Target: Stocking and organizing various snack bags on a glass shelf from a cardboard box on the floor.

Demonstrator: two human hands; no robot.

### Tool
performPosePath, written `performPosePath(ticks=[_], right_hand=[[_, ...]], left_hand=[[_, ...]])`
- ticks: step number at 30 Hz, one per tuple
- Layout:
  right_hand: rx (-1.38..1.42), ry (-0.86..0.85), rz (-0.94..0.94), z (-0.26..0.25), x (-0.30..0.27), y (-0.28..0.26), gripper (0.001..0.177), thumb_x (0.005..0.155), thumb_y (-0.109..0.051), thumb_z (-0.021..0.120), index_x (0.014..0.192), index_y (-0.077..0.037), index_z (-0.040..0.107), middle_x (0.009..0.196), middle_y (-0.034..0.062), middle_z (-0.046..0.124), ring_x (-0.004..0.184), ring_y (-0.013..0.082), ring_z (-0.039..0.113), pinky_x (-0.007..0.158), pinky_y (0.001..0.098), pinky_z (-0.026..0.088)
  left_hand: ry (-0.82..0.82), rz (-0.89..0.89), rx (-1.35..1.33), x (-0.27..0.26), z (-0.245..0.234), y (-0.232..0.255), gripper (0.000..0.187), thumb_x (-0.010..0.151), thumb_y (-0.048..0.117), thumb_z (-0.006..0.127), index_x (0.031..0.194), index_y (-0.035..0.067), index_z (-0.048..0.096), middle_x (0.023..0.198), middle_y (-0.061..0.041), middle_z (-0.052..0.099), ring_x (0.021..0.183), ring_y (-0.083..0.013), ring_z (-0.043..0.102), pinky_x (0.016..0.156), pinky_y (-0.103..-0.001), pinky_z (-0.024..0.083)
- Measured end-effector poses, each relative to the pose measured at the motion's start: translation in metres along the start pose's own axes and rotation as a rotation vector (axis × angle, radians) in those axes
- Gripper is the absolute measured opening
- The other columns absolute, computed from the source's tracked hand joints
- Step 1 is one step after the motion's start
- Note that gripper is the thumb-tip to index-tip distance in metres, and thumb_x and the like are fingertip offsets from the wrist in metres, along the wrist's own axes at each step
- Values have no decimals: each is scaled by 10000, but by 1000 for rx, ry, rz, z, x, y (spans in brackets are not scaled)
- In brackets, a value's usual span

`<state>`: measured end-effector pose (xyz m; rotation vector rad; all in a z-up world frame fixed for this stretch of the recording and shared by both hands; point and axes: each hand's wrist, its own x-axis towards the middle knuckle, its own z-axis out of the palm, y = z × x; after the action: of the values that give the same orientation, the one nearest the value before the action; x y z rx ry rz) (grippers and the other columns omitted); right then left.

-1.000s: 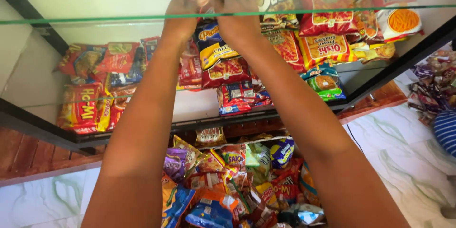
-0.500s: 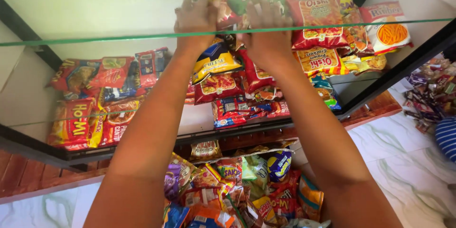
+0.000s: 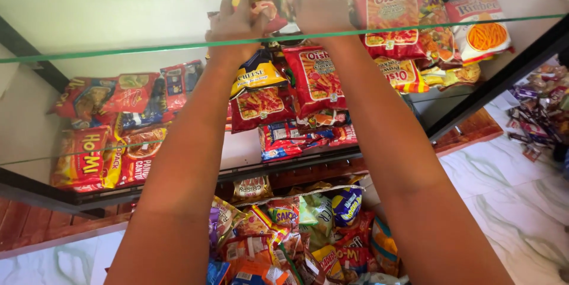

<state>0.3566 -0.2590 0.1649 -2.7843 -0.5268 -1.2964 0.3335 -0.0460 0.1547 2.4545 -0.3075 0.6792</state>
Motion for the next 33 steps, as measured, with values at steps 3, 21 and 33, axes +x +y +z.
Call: performPosePath(ticks=[3,21,33], right_hand=[[142,-179,179,11,5,5,528,1101,-376,533,1579,-176,428,1563,206,449,1475,459,389,1184,610,333],[79,171,55,-40,-55,-32,608,1007,-163,709,1556,-55,471,1530,354,364,1432,541,330,1146,639,357],[352,-44,114,-43,-47,-24,841,725,208,591,1511,-74,491,1561,335,312,1462,532,286,1194,531,350]], left_hand=[[-20,0,79,1,3,3,640,950,652,556,1508,352,464,1580,-172,343,1283,-504,499,983,-655,417],[225,91,43,-9,2,-2,701,953,572,651,1554,305,407,1270,-220,580,1152,-453,613,867,-597,521],[276,218,84,-20,11,13,551,950,355,719,1449,215,535,1390,-279,483,1104,-484,628,800,-597,540]])
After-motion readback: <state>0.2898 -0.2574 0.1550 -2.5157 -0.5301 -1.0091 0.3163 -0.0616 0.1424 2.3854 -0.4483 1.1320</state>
